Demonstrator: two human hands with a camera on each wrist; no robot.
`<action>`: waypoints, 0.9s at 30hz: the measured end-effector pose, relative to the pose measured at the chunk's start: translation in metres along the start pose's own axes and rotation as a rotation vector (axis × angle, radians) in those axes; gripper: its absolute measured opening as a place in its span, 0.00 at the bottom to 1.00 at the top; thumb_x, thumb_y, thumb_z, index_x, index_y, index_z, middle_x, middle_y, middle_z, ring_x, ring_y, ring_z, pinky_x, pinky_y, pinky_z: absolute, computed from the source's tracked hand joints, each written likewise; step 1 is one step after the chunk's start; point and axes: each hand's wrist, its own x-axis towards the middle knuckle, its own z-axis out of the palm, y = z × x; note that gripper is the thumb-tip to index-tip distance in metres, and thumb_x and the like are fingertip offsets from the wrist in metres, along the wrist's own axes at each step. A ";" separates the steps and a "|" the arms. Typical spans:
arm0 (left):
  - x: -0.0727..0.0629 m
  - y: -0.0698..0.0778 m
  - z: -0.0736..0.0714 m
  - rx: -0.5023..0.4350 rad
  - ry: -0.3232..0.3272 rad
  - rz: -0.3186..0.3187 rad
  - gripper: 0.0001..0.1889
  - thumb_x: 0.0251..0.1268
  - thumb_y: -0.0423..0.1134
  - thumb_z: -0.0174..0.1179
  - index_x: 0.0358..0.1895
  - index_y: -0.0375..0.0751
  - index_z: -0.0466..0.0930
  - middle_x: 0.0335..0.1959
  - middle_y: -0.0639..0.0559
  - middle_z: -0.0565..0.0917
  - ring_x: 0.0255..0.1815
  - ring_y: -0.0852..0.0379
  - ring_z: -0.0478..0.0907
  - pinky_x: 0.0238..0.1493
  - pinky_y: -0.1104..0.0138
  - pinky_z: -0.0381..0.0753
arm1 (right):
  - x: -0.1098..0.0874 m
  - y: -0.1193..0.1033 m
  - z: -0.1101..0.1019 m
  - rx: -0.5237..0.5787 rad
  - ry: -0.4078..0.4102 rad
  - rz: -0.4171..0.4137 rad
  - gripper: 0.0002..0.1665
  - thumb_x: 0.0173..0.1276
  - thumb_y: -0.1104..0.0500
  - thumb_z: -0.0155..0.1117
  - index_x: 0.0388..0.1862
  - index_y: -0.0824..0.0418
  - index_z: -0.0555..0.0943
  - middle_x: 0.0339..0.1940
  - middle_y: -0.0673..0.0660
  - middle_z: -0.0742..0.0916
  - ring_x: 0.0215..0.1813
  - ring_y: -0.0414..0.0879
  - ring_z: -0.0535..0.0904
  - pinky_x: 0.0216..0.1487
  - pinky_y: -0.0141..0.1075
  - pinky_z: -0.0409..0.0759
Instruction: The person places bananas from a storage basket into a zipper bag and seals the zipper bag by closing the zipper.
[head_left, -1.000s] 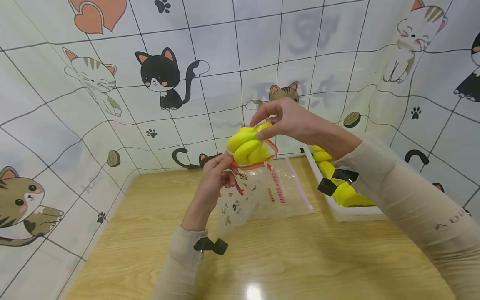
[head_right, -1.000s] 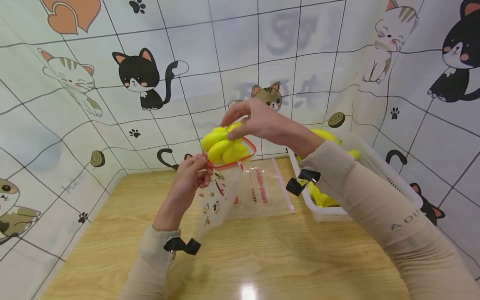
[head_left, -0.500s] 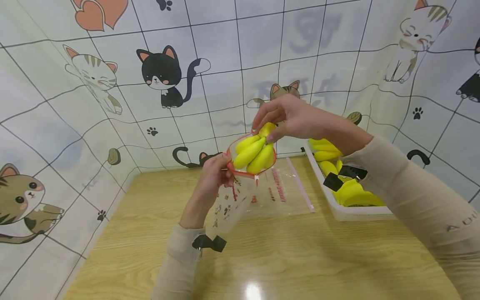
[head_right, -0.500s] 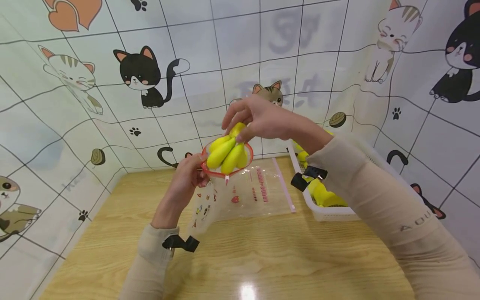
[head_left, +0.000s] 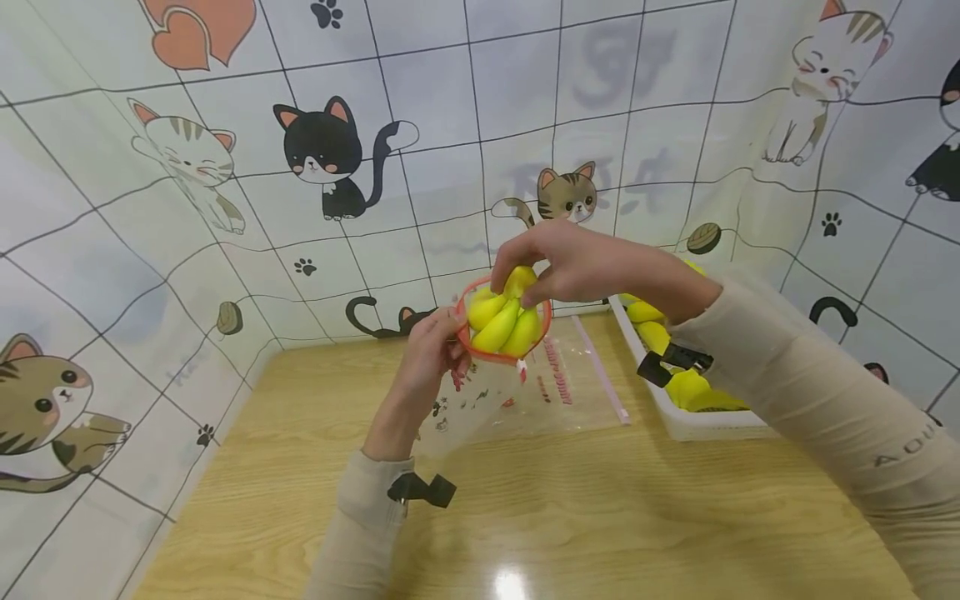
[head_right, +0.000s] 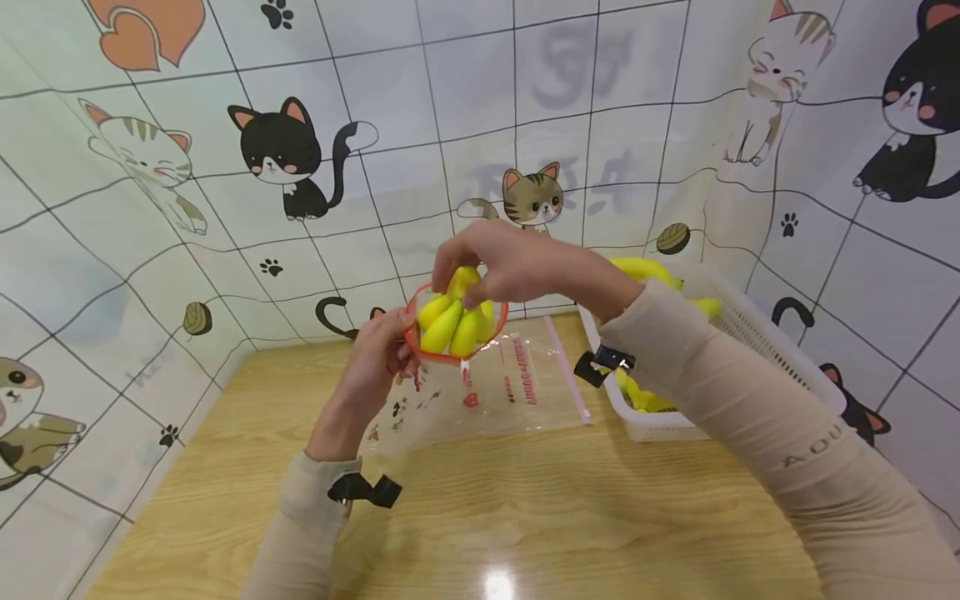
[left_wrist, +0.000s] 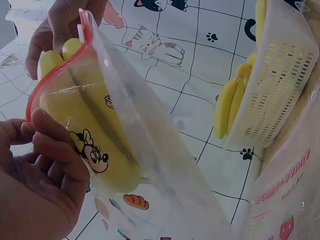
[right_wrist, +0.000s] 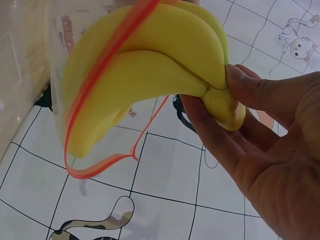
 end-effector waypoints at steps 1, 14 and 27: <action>0.000 0.000 0.000 -0.009 -0.002 0.003 0.14 0.80 0.43 0.45 0.32 0.42 0.69 0.19 0.57 0.66 0.17 0.59 0.67 0.21 0.71 0.69 | 0.001 0.000 0.001 -0.011 0.003 0.007 0.17 0.64 0.75 0.69 0.48 0.59 0.87 0.54 0.55 0.88 0.59 0.51 0.84 0.58 0.45 0.87; 0.000 -0.001 0.004 -0.021 -0.022 0.008 0.15 0.80 0.43 0.46 0.31 0.42 0.70 0.17 0.56 0.70 0.16 0.58 0.69 0.21 0.70 0.67 | 0.007 0.002 0.019 -0.128 0.015 0.044 0.16 0.61 0.65 0.77 0.47 0.55 0.86 0.46 0.50 0.90 0.48 0.47 0.89 0.53 0.43 0.86; 0.000 -0.001 0.004 -0.040 -0.024 0.030 0.15 0.81 0.44 0.46 0.31 0.42 0.68 0.18 0.55 0.69 0.14 0.58 0.69 0.20 0.70 0.69 | 0.021 0.004 0.037 -0.262 -0.014 -0.038 0.13 0.59 0.63 0.79 0.43 0.56 0.88 0.43 0.50 0.92 0.43 0.46 0.85 0.50 0.41 0.85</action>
